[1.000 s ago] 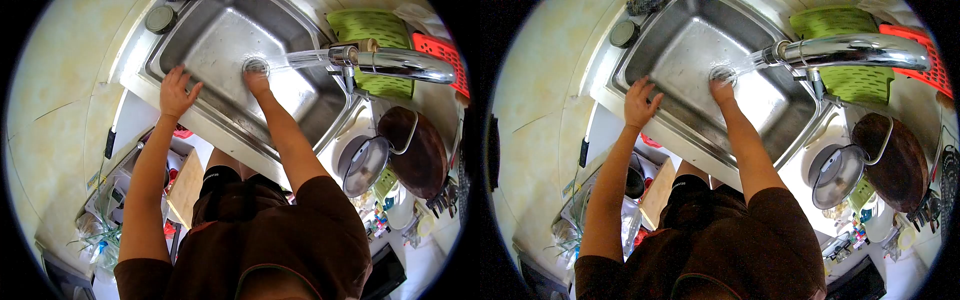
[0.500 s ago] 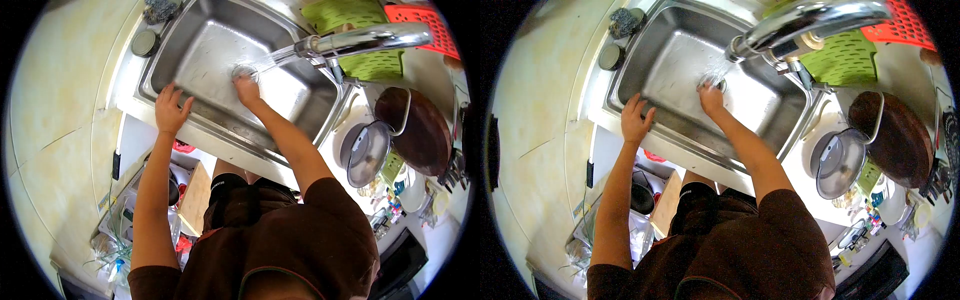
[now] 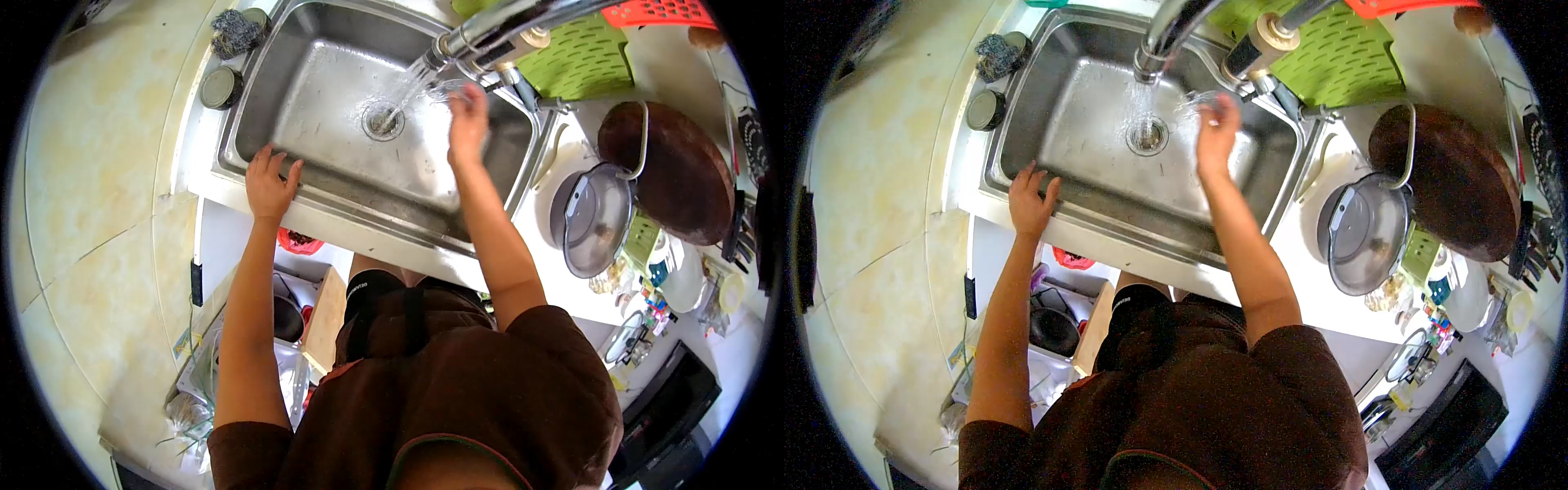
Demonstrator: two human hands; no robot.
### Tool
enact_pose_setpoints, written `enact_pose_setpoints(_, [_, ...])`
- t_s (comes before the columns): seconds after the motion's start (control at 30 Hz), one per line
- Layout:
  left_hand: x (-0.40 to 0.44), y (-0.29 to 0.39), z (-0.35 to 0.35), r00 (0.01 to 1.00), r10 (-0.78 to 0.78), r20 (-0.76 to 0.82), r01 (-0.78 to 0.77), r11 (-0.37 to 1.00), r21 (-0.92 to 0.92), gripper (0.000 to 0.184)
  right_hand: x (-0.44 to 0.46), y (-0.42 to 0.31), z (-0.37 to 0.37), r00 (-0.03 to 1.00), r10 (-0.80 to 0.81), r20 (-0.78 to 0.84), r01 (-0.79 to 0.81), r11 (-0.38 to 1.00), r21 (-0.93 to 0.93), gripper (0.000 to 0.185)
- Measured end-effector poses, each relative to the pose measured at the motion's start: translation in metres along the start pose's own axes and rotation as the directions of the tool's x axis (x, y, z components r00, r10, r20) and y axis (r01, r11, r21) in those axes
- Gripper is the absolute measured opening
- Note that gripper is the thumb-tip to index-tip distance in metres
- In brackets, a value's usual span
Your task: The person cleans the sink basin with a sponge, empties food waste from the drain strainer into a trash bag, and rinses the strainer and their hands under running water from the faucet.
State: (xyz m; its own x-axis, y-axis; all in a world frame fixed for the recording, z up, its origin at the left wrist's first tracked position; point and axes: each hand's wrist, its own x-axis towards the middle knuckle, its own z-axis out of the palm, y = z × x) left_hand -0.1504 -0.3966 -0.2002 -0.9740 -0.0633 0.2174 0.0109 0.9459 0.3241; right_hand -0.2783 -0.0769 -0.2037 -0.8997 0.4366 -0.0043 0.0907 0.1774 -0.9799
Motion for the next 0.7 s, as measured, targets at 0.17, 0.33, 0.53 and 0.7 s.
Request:
enact_pose_setpoints(0.17, [-0.002, -0.002, 0.002, 1.000, 0.026, 0.013, -0.026, 0.999, 0.028, 0.036, 0.033, -0.031, -0.038, 0.982, 0.042, -0.184, -0.048, 0.998, -0.028, 0.048])
enact_pose_setpoints(0.33, [-0.001, 0.001, 0.003, 1.000, 0.014, 0.023, -0.013, 1.000, -0.009, 0.036, 0.053, -0.017, -0.037, 0.990, 0.130, 0.048, -0.135, 0.981, 0.137, 0.038])
enact_pose_setpoints(0.53, [-0.002, 0.003, 0.000, 0.999, 0.039, 0.039, -0.038, 0.999, -0.011, 0.035, 0.031, -0.044, -0.027, 0.938, 0.338, 0.076, -0.341, 0.858, 0.384, 0.064])
enact_pose_setpoints(0.7, [-0.005, -0.004, 0.006, 0.997, 0.056, 0.044, -0.055, 0.998, -0.018, 0.035, 0.009, -0.039, -0.041, 0.893, 0.388, 0.230, -0.445, 0.679, 0.583, 0.068])
